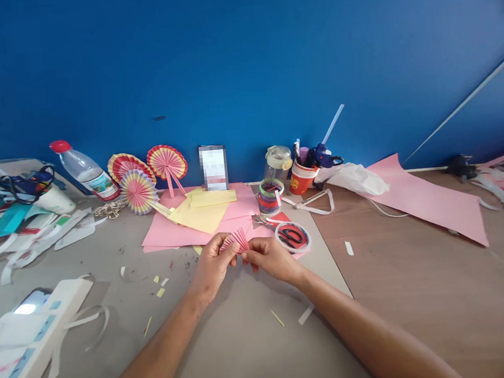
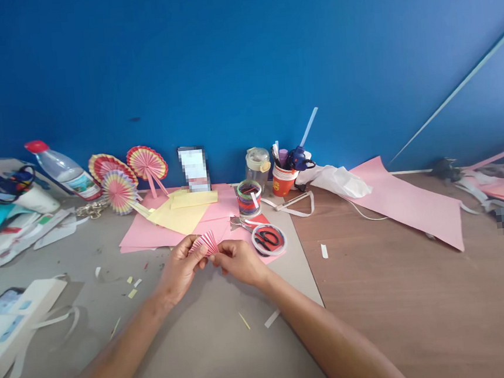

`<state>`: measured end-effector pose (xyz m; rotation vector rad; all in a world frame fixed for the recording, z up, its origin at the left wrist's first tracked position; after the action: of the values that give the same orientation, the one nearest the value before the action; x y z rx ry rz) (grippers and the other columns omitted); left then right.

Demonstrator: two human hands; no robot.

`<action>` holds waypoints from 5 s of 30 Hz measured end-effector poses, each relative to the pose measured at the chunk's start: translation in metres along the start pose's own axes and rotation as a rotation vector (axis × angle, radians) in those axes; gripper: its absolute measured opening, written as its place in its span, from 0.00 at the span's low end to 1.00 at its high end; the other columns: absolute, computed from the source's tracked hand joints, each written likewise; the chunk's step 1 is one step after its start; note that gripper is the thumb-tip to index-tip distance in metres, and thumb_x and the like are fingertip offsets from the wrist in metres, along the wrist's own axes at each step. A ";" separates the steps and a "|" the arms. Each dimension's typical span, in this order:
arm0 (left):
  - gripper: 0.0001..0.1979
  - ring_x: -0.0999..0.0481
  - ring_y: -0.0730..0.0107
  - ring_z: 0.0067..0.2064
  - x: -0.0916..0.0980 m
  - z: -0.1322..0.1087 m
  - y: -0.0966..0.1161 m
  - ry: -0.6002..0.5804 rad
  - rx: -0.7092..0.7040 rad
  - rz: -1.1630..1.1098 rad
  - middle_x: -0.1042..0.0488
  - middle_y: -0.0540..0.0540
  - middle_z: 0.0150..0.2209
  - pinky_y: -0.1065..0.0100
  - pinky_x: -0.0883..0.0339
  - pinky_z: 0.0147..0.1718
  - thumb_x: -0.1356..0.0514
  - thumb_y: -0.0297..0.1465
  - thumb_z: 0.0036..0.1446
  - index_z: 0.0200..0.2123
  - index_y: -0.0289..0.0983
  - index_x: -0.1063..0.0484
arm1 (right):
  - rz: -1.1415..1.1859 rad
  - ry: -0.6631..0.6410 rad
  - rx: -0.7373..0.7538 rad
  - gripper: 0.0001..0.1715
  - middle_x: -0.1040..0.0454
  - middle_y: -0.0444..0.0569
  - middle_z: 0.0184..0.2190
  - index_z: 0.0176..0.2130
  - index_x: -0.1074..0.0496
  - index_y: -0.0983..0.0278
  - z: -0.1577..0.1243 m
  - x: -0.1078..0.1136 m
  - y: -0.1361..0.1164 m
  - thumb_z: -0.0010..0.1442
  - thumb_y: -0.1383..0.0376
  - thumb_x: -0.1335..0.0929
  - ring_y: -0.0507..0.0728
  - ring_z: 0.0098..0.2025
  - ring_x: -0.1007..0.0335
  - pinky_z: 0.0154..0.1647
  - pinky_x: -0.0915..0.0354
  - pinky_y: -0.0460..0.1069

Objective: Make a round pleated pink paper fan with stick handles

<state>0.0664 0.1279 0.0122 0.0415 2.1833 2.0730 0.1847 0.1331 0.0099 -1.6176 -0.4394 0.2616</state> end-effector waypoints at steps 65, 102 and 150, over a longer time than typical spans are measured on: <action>0.21 0.37 0.81 0.20 0.032 -0.001 0.018 0.320 -0.029 0.028 0.26 0.48 0.36 0.73 0.42 0.21 0.39 0.37 0.51 0.49 0.40 0.33 | 0.834 0.095 0.017 0.18 0.41 0.38 0.16 0.21 0.36 0.65 0.010 0.025 0.003 0.48 0.60 0.27 0.45 0.18 0.49 0.18 0.52 0.43; 0.13 0.32 0.78 0.25 0.018 0.002 0.018 0.131 -0.072 0.015 0.29 0.51 0.33 0.72 0.37 0.27 0.39 0.36 0.53 0.41 0.37 0.30 | 0.698 0.053 0.056 0.18 0.24 0.47 0.37 0.41 0.26 0.62 0.009 0.030 0.006 0.48 0.62 0.26 0.54 0.36 0.31 0.41 0.35 0.50; 0.06 0.32 0.54 0.53 0.000 -0.022 0.036 0.161 -0.690 0.953 0.21 0.49 0.38 0.46 0.90 0.58 0.37 0.34 0.52 0.36 0.47 0.26 | 0.723 0.190 -0.050 0.14 0.32 0.42 0.21 0.26 0.30 0.65 0.013 0.026 0.010 0.47 0.58 0.27 0.48 0.22 0.40 0.25 0.40 0.46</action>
<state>0.0609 0.1078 0.0495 1.0373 1.4819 3.2975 0.2035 0.1554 0.0011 -1.7829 0.3053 0.6320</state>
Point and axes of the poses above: each hand's wrist, its own z-axis towards the middle knuckle, its own x-axis out of the back of the hand, y = z × x, the point moved 8 cm from there along z, towards the middle knuckle
